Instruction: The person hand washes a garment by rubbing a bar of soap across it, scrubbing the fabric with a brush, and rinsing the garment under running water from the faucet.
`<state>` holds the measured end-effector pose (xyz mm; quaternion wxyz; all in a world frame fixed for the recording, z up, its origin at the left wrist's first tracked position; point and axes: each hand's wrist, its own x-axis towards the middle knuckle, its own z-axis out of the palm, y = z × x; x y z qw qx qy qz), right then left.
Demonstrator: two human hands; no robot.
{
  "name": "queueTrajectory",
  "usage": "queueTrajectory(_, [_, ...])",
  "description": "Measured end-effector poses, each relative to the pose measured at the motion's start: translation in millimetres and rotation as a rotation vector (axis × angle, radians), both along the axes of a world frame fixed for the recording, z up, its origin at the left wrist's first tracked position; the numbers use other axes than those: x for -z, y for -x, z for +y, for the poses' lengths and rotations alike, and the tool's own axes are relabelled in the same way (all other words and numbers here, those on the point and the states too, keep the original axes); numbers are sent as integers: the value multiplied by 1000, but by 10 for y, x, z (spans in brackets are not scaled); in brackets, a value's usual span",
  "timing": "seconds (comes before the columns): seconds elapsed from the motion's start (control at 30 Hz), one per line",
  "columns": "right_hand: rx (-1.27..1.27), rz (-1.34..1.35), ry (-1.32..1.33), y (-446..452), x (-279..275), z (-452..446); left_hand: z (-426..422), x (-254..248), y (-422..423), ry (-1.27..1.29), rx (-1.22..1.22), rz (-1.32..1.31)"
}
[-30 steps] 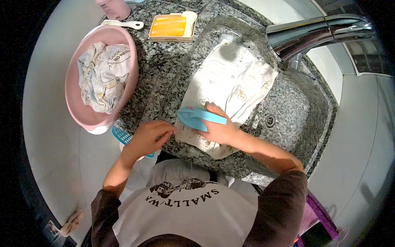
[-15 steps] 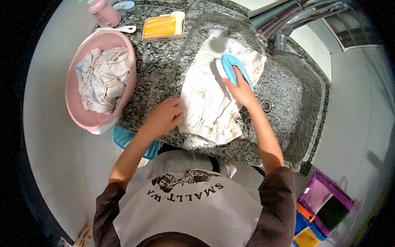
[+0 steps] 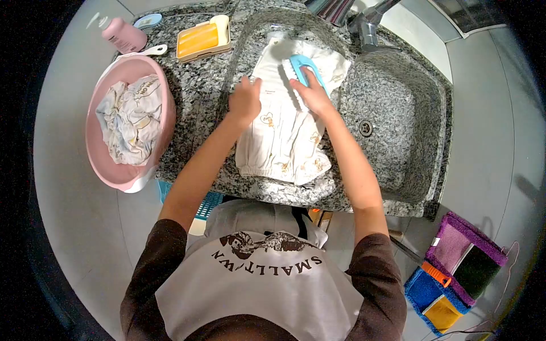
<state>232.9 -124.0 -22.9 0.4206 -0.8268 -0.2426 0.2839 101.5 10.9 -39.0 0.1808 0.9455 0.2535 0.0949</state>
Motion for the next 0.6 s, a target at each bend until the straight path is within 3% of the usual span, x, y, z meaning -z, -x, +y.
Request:
queueTrajectory(0.03, [21,-74,45,-48,11,8,32,-51,-21,-1,4,5])
queueTrajectory(0.1, [78,-12,46,-120,-63,-5,124,-103,-85,179,-75,362])
queueTrajectory(0.13, [78,-36,-48,-185,14,-8,140,-100,-97,132,20,412])
queueTrajectory(0.27, [44,-11,-111,-238,52,-24,123,-74,-161,138,116,467])
queueTrajectory(0.33, [9,-35,-61,-262,80,-35,114,31,-127,113,-205,299])
queueTrajectory(0.37, [7,-32,-62,-271,94,-43,121,79,-121,112,-207,302])
queueTrajectory(0.47, [15,13,-103,-274,83,-34,144,118,-119,128,-149,346])
queueTrajectory(0.6, [-18,-2,-103,-332,94,-9,233,48,-202,-131,165,357])
